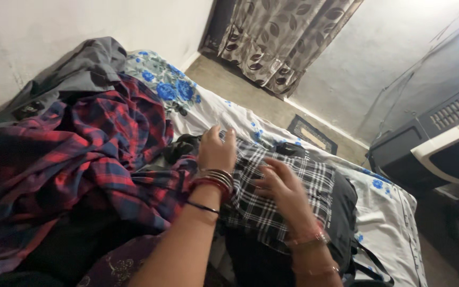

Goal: The person folds a black and white checkered shirt and places it into a black backpack. Then the person folds a red and blue checkered shirt and places it into the same backpack.

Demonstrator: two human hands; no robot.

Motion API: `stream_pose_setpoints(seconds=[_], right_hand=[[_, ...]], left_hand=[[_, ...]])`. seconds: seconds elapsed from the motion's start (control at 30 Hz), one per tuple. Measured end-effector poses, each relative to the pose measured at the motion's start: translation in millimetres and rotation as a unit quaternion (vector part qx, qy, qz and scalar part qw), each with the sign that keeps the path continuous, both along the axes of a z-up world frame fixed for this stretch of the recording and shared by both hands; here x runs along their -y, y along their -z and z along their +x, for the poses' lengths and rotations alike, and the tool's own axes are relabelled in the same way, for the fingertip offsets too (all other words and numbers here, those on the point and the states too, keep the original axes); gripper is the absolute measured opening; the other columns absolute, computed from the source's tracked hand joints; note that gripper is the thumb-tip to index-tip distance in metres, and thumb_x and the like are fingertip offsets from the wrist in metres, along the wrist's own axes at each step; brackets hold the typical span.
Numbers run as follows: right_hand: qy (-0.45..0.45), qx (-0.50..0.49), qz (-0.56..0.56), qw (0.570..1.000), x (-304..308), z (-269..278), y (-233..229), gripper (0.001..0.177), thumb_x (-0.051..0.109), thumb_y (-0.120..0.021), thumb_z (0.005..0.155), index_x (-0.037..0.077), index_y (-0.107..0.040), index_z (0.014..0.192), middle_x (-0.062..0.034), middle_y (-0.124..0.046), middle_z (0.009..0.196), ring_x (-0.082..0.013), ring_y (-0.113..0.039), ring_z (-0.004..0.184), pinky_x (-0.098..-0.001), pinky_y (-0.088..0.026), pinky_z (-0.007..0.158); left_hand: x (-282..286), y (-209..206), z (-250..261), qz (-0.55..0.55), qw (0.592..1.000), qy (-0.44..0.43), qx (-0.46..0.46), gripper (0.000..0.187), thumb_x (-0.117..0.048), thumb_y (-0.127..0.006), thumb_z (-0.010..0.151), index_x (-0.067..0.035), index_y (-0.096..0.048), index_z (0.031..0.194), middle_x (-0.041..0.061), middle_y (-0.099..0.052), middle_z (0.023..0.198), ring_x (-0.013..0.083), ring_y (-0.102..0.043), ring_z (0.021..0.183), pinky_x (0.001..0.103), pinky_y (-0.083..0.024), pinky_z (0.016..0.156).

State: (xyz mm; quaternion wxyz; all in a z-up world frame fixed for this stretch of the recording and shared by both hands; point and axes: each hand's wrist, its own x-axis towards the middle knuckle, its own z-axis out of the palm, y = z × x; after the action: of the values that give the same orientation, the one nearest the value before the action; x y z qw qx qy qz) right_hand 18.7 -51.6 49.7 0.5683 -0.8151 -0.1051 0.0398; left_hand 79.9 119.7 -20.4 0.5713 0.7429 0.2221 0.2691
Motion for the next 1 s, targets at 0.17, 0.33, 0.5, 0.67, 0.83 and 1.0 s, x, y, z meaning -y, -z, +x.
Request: stream_pose_setpoints(seconds=[0.17,0.33,0.5,0.67,0.83,1.0], right_hand=[[0.224,0.268,-0.109,0.931,108,-18,30,0.036,0.024,-0.059,0.103,-0.005,-0.072,0.121,-0.0143,-0.075,0.112,-0.0153,-0.068,0.1,-0.0281,-0.051,0.087],[0.23,-0.038,0.091,0.968,155,6,63,0.047,0.041,-0.057,0.106,-0.005,-0.065,0.115,-0.015,-0.069,0.094,-0.0216,-0.059,0.077,-0.0369,-0.048,0.067],[0.246,0.064,-0.112,0.961,146,20,66,0.035,0.03,-0.068,0.097,-0.002,-0.065,0.111,-0.0116,-0.072,0.092,-0.0152,-0.064,0.077,-0.0302,-0.051,0.068],[0.294,0.103,-0.028,0.95,209,16,36,0.027,0.025,-0.065,0.103,0.001,-0.066,0.117,-0.0077,-0.067,0.09,-0.0154,-0.058,0.071,-0.0331,-0.045,0.061],[0.299,0.144,-0.097,0.938,345,-1,73,0.027,0.02,-0.069,0.104,-0.006,-0.068,0.111,-0.0123,-0.071,0.089,-0.0151,-0.063,0.08,-0.0306,-0.048,0.071],[0.324,0.18,-0.064,0.926,422,-11,164,0.033,0.021,-0.071,0.102,-0.007,-0.068,0.119,-0.0165,-0.073,0.102,-0.0165,-0.065,0.093,-0.0282,-0.049,0.084]], left_hand=[[68,-35,-46,0.15,0.964,0.121,0.184,0.034,-0.022,-0.053,0.1,-0.005,-0.066,0.127,0.015,-0.068,0.131,0.0318,-0.064,0.122,0.046,-0.047,0.112],[130,-23,-96,0.316,0.897,0.307,0.015,0.065,-0.048,-0.032,0.102,-0.008,-0.035,0.153,0.019,-0.028,0.162,0.0342,-0.017,0.153,0.065,0.001,0.12],[128,-5,-96,0.305,0.896,0.319,0.055,0.07,-0.053,-0.027,0.104,-0.009,-0.029,0.158,0.018,-0.021,0.167,0.0328,-0.011,0.157,0.062,0.003,0.121],[137,-2,-101,0.274,0.884,0.341,0.165,0.071,-0.057,-0.029,0.106,-0.011,-0.033,0.16,0.016,-0.027,0.169,0.0319,-0.016,0.16,0.056,-0.003,0.127],[157,15,-104,0.334,0.83,0.38,0.235,0.068,-0.057,-0.036,0.107,-0.015,-0.04,0.16,0.015,-0.027,0.172,0.0321,-0.017,0.162,0.051,-0.01,0.13],[159,24,-105,0.347,0.763,0.467,0.282,0.066,-0.053,-0.038,0.107,-0.013,-0.042,0.159,0.015,-0.03,0.172,0.0316,-0.02,0.162,0.047,-0.015,0.131]])
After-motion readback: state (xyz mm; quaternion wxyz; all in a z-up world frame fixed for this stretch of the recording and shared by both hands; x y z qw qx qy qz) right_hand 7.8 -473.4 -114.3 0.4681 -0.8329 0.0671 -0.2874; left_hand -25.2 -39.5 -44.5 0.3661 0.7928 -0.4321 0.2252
